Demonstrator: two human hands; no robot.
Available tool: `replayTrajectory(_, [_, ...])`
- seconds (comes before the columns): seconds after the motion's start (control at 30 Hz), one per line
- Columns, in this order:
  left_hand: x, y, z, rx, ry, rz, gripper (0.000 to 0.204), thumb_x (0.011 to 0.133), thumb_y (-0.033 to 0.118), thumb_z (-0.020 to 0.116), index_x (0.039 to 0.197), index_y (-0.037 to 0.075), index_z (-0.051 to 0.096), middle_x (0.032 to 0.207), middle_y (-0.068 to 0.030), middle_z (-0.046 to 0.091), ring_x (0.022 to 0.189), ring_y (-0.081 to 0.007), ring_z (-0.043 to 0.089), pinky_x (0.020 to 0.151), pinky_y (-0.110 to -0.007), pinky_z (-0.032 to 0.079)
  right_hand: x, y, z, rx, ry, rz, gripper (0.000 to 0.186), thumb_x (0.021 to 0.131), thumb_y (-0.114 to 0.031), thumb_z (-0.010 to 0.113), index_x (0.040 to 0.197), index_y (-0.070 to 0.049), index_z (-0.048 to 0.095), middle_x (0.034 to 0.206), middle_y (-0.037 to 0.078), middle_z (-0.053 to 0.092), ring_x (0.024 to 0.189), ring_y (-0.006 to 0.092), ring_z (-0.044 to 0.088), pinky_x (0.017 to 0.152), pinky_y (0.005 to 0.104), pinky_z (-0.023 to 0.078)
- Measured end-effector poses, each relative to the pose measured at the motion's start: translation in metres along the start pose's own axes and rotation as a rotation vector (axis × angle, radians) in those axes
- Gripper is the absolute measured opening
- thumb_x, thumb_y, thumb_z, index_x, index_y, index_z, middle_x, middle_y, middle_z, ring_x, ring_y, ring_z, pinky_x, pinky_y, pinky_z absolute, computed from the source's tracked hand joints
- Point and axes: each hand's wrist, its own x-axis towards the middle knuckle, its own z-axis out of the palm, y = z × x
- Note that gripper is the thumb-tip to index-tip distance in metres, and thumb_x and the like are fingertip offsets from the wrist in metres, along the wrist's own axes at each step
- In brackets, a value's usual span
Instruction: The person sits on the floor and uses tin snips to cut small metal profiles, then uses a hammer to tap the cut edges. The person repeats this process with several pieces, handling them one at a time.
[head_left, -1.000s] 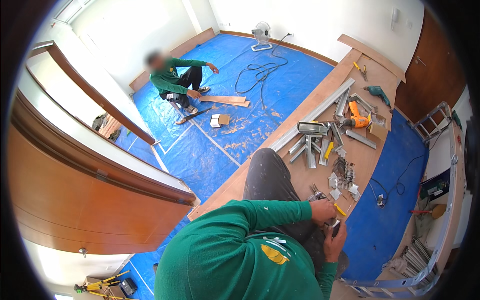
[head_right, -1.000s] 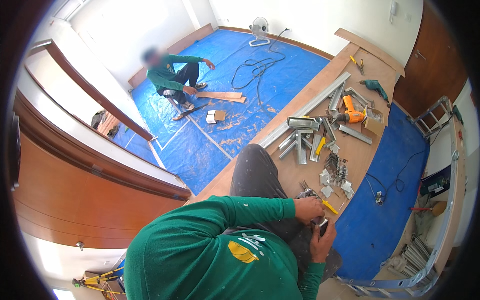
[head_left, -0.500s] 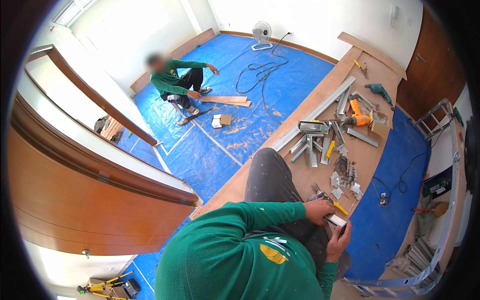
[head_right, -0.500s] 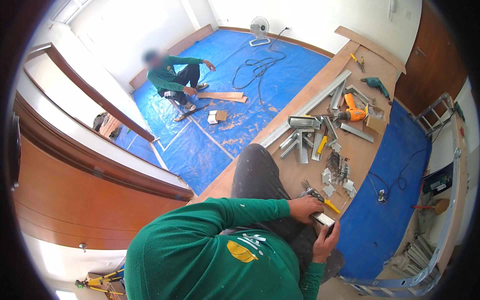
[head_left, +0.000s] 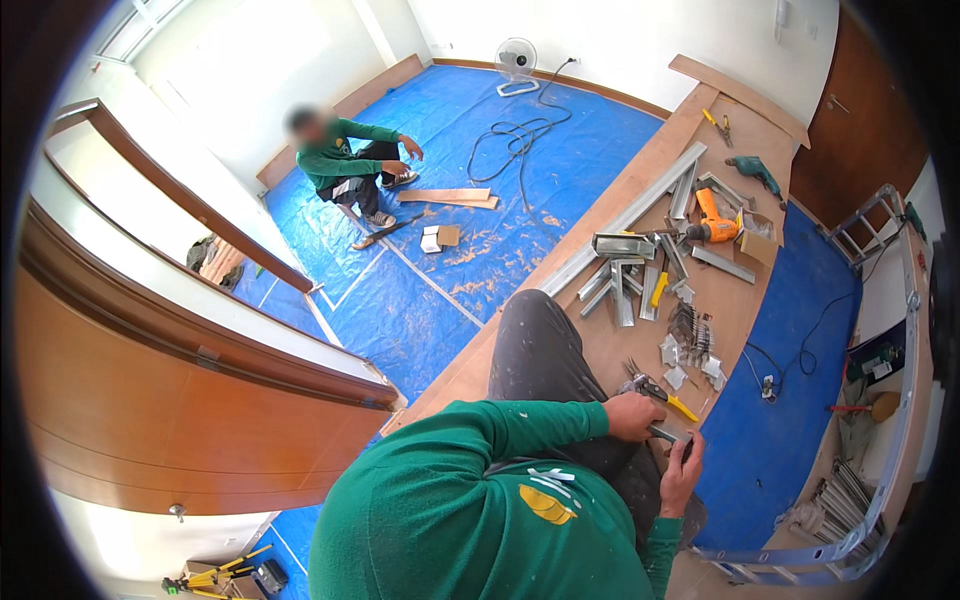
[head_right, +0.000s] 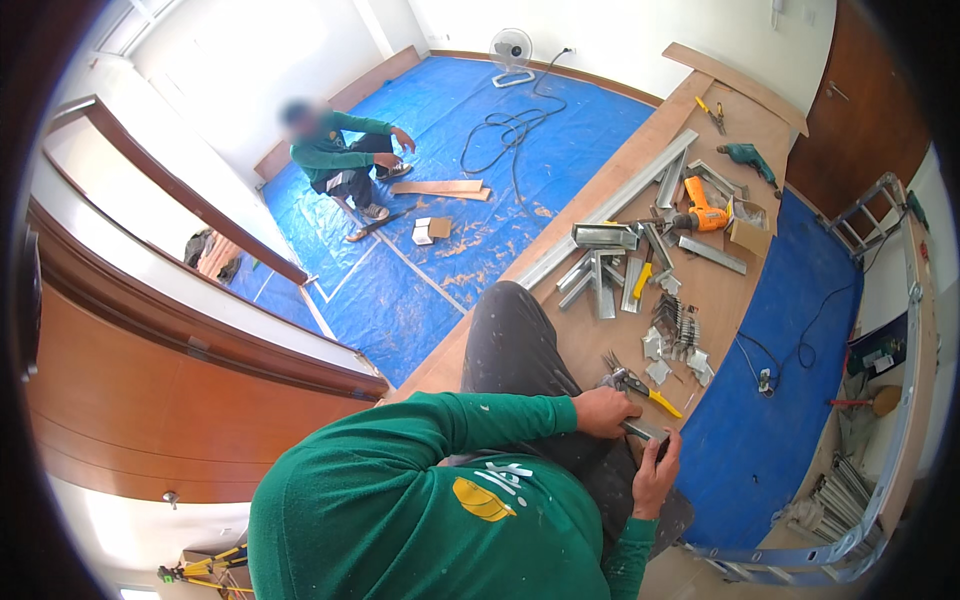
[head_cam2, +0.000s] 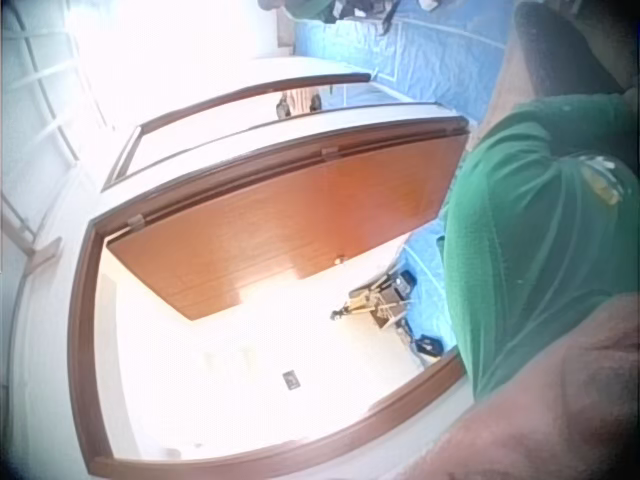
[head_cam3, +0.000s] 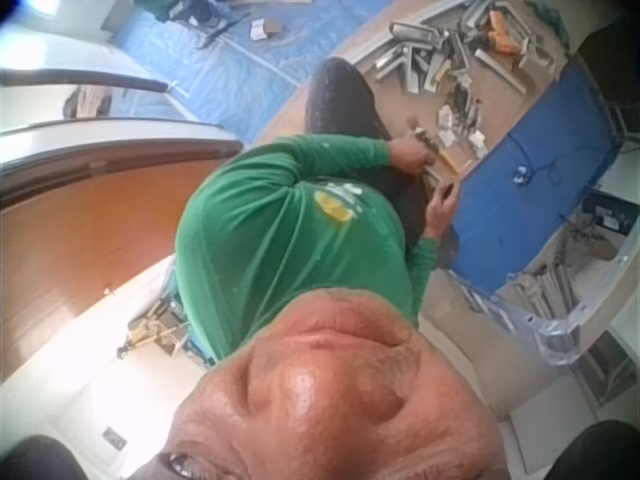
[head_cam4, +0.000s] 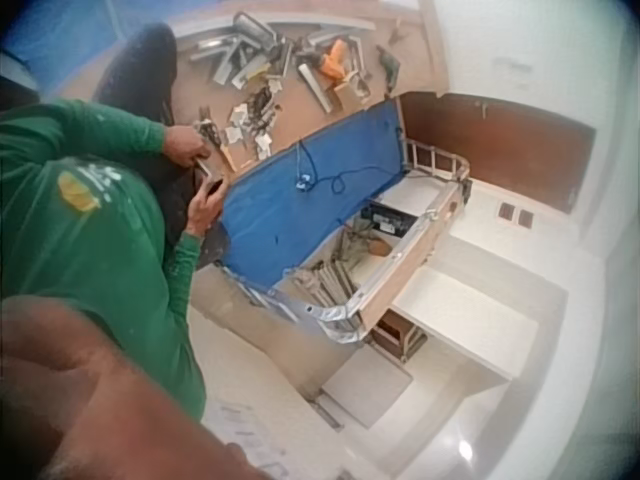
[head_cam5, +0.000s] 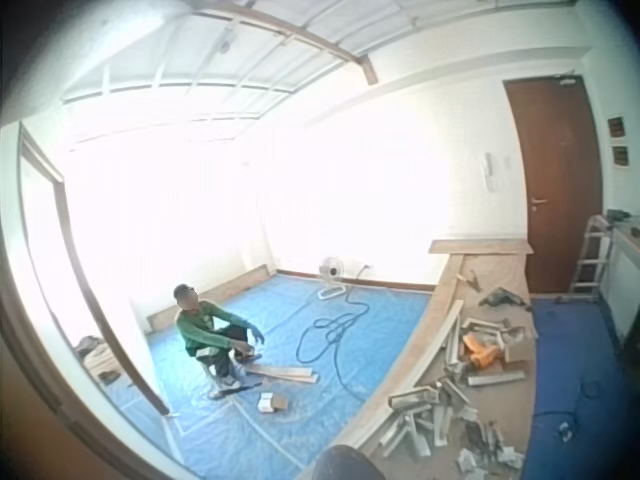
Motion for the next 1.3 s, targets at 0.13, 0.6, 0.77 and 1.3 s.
replayTrajectory(0.13, [-0.002, -0.007, 0.009, -0.008, 0.021, 0.011, 0.024, 0.080, 0.022, 0.070, 0.097, 0.005, 0.067, 0.081, -0.0216, 0.070, 0.084, -0.0450, 0.071, 0.077, -0.056, 0.056, -0.002, -0.002, 0.002, -0.030, -0.018, 0.054, 0.040, 0.110, -0.035, 0.055, 0.129, 0.001, 0.056, 0.096, 0.012, 0.061, 0.084, 0.0226, 0.057, 0.078, 0.0374, 0.047])
replayTrajectory(0.6, [-0.009, -0.001, 0.004, -0.028, -0.064, -0.117, 0.026, 0.085, 0.029, 0.071, 0.098, 0.007, 0.071, 0.086, -0.0214, 0.073, 0.086, -0.0435, 0.072, 0.080, -0.055, 0.058, -0.003, 0.008, 0.017, -0.142, 0.043, 0.018, 0.041, 0.113, -0.037, 0.049, 0.128, 0.001, 0.056, 0.112, 0.021, 0.064, 0.103, 0.0359, 0.063, 0.094, 0.0433, 0.048])
replayTrajectory(0.77, [-0.007, -0.006, 0.007, -0.034, -0.086, -0.117, 0.025, 0.085, 0.029, 0.072, 0.097, 0.007, 0.074, 0.088, -0.0210, 0.074, 0.088, -0.0433, 0.073, 0.081, -0.054, 0.058, 0.003, 0.022, 0.013, -0.090, -0.039, 0.081, 0.041, 0.111, -0.036, 0.055, 0.128, 0.001, 0.056, 0.111, 0.019, 0.066, 0.102, 0.0303, 0.064, 0.092, 0.0402, 0.049])
replayTrajectory(1.3, [-0.005, 0.008, 0.020, 0.150, -0.123, -0.166, 0.028, 0.079, 0.028, 0.072, 0.095, 0.005, 0.077, 0.092, -0.0229, 0.076, 0.086, -0.0401, 0.076, 0.079, -0.050, 0.061, -0.008, 0.048, 0.022, -0.506, 0.097, 0.245, 0.035, 0.094, -0.015, 0.070, 0.123, 0.002, 0.061, 0.110, 0.028, 0.072, 0.107, 0.0481, 0.067, 0.093, 0.0475, 0.049])
